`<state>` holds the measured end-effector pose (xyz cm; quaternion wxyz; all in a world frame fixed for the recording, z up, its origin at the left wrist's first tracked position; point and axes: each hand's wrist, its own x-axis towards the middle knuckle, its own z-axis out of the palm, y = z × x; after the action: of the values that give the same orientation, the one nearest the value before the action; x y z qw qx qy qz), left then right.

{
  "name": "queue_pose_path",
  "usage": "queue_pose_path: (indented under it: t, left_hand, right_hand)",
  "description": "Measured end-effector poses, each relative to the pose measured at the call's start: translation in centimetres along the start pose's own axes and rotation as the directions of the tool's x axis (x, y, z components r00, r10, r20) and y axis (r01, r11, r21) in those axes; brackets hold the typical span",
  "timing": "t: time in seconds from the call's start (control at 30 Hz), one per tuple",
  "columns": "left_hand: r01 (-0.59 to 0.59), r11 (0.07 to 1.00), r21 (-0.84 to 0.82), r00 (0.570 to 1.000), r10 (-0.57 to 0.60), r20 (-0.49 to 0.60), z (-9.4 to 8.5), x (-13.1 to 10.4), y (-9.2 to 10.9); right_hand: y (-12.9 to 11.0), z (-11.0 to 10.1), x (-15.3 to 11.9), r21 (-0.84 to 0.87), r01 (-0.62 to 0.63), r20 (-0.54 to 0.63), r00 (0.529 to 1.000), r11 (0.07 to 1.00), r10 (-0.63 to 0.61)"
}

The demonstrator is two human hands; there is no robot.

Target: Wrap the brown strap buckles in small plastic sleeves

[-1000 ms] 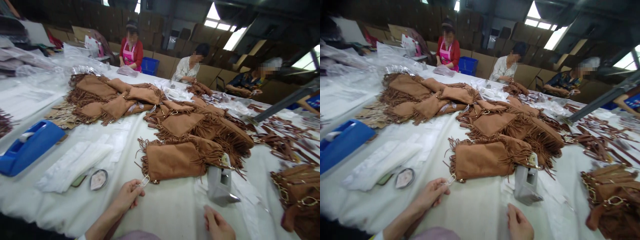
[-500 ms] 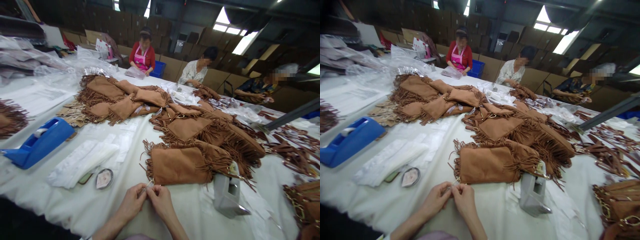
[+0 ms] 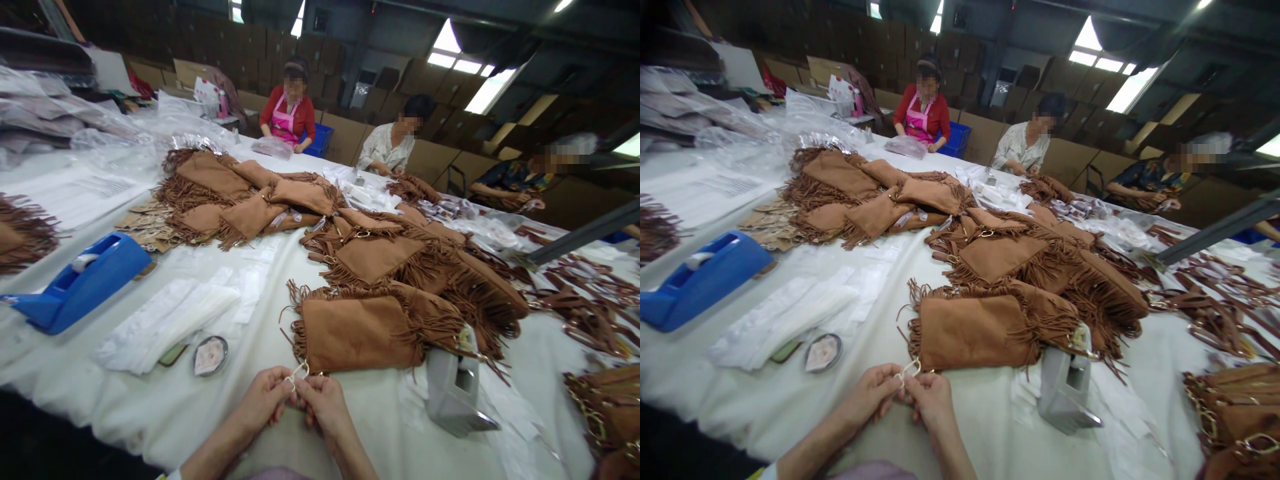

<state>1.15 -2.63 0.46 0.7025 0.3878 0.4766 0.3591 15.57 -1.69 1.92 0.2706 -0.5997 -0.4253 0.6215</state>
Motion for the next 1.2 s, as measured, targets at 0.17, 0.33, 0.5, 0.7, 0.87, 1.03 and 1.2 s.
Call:
queue_pose_path:
  t: [0.17, 0.33, 0.5, 0.7, 0.87, 1.03, 1.2]
  left_hand:
    - [0.062, 0.998, -0.007, 0.998, -0.062, -0.025, -0.1, 0.4, 0.4]
    - [0.067, 0.996, -0.063, 0.998, -0.066, 0.015, -0.4, 0.5, 0.0]
    - [0.102, 0.993, -0.065, 0.994, -0.1, 0.032, -0.5, 0.8, 0.0]
    - [0.123, 0.992, 0.016, 0.992, -0.123, 0.024, -0.1, 1.8, 1.2]
    - [0.239, 0.969, -0.068, 0.971, -0.237, 0.039, -0.1, 1.7, 2.5]
    - [0.253, 0.961, -0.112, 0.966, -0.244, 0.09, -0.4, 1.6, 2.4]
    - [0.245, 0.964, -0.101, 0.968, -0.236, 0.088, -0.3, 1.9, 2.1]
  right_hand:
    - [0.3, 0.3, 0.0, 0.034, 0.031, -0.006, 0.999, 0.999, -0.031]
    - [0.9, 0.4, 0.0, 0.094, 0.018, 0.01, 1.0, 0.995, -0.019]
    - [0.7, 0.5, 0.0, 0.134, 0.028, -0.004, 1.0, 0.991, -0.028]
    - [0.3, 0.1, -0.5, -0.099, 0.147, -0.087, 0.984, 0.984, -0.155]
    - [-0.6, -1.2, -2.0, -0.369, 0.24, -0.308, 0.88, 0.898, -0.362]
    - [-1.1, -1.3, -1.2, -0.389, 0.314, -0.211, 0.885, 0.866, -0.416]
    - [-0.6, -0.9, 0.3, -0.312, 0.314, -0.205, 0.899, 0.896, -0.387]
